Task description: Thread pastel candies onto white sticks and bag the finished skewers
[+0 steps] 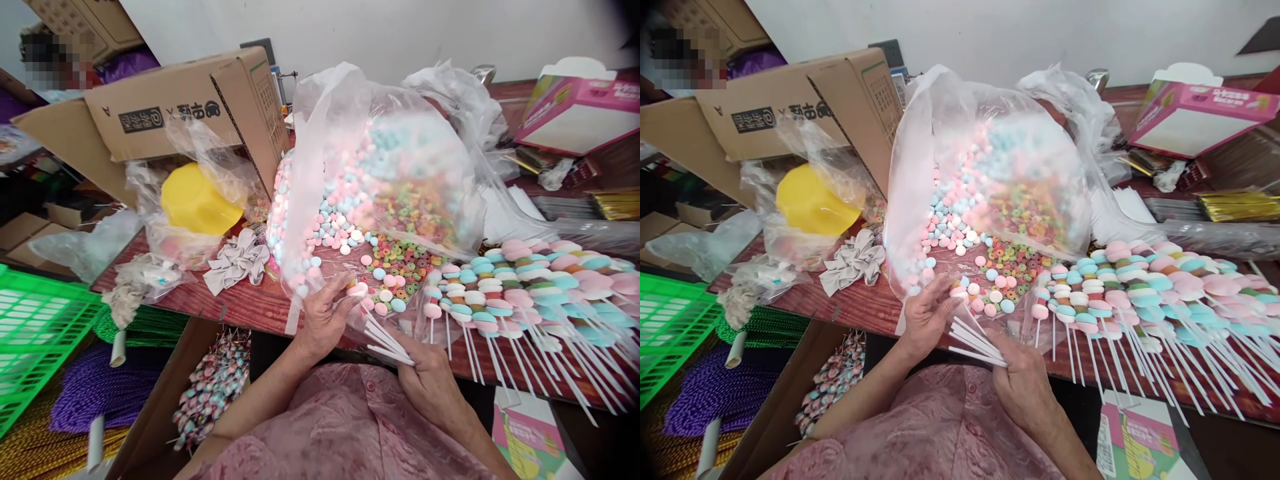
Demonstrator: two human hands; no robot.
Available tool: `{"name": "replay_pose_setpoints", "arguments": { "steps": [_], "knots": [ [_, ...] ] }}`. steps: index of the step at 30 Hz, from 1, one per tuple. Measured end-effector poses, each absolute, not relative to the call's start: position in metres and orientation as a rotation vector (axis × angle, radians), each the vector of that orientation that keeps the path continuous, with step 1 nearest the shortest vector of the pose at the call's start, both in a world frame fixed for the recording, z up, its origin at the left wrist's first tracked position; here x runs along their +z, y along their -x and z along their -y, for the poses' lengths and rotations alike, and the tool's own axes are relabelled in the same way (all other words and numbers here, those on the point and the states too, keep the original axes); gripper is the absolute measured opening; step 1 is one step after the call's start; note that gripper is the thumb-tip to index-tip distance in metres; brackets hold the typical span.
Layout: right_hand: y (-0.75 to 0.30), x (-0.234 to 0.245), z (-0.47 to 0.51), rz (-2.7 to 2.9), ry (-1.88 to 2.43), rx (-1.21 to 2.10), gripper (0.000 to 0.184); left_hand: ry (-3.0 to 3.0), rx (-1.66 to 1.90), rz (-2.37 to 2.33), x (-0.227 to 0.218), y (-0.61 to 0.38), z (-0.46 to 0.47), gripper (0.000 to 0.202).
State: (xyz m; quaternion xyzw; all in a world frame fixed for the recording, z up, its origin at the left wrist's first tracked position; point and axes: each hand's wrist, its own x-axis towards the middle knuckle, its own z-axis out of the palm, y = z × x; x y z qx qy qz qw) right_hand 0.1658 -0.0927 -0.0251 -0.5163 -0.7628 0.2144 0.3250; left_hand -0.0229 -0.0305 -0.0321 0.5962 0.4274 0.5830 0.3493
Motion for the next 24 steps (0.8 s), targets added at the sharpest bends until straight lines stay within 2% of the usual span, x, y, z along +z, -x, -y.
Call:
{"name": "replay_pose_setpoints", "arguments": {
  "steps": [8,15,24],
  "knots": [
    [-0.150,-0.018,0.091,1.784,1.224,0.826,0.041,-1.275,1.564,-1.031,-0.030,0.021,0.027,0.032],
    [-0.136,-0.023,0.087,1.691,1.218,0.819,0.036,-1.192,1.626,-1.064,-0.018,0.021,0.017,0.024],
    [-0.135,-0.030,0.079,1.657,1.216,0.883,0.034,-1.468,1.652,-1.036,-0.022,0.015,0.022,0.028]
  ]
}}
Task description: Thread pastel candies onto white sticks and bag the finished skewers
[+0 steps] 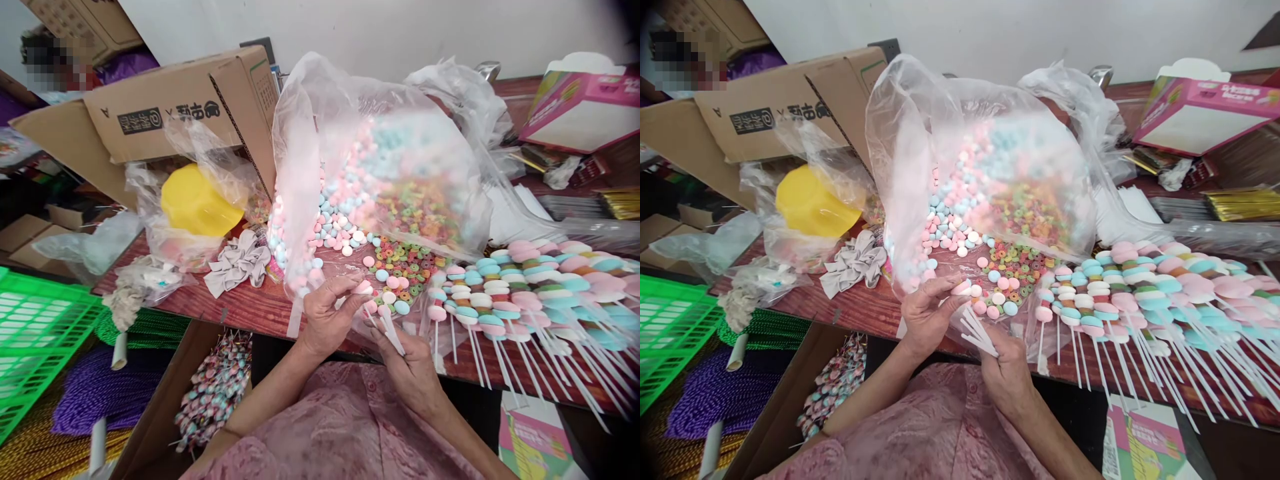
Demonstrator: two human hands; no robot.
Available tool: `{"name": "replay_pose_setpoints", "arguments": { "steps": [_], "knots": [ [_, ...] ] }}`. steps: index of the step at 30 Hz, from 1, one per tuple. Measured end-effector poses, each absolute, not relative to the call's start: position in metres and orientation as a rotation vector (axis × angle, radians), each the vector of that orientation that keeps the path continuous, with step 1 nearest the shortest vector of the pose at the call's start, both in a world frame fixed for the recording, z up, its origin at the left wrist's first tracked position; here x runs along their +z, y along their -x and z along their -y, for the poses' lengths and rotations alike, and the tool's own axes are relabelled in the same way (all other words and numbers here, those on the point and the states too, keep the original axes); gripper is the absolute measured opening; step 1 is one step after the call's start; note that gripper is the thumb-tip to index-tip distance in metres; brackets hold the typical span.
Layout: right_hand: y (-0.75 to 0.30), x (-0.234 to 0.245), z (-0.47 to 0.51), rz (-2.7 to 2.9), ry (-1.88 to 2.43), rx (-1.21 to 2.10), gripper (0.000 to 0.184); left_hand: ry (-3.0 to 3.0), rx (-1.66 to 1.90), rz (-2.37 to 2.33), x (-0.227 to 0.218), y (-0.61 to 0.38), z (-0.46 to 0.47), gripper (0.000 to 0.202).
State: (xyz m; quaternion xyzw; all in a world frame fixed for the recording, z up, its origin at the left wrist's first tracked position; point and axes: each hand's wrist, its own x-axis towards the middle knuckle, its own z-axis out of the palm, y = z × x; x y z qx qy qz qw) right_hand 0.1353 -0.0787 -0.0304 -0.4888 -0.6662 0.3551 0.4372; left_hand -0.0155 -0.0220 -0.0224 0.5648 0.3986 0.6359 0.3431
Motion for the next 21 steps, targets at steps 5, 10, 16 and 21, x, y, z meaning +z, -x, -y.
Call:
{"name": "replay_pose_setpoints", "arguments": {
  "steps": [5,10,16,21],
  "knots": [
    [-0.146,-0.036,0.077,1.615,1.285,0.816,0.034,-1.192,1.654,-0.901,-0.017,0.016,0.022,0.047],
    [-0.147,-0.035,0.076,1.703,1.232,0.737,0.042,-0.935,1.396,-0.829,-0.002,0.022,0.013,0.044],
    [-0.143,-0.022,0.081,1.689,1.241,0.686,0.039,-0.656,1.225,-0.786,-0.001,0.010,0.021,0.035],
    [-0.145,-0.013,0.088,1.652,1.268,0.731,0.033,-0.700,1.112,-0.762,-0.010,0.001,0.038,0.035]
  ]
}}
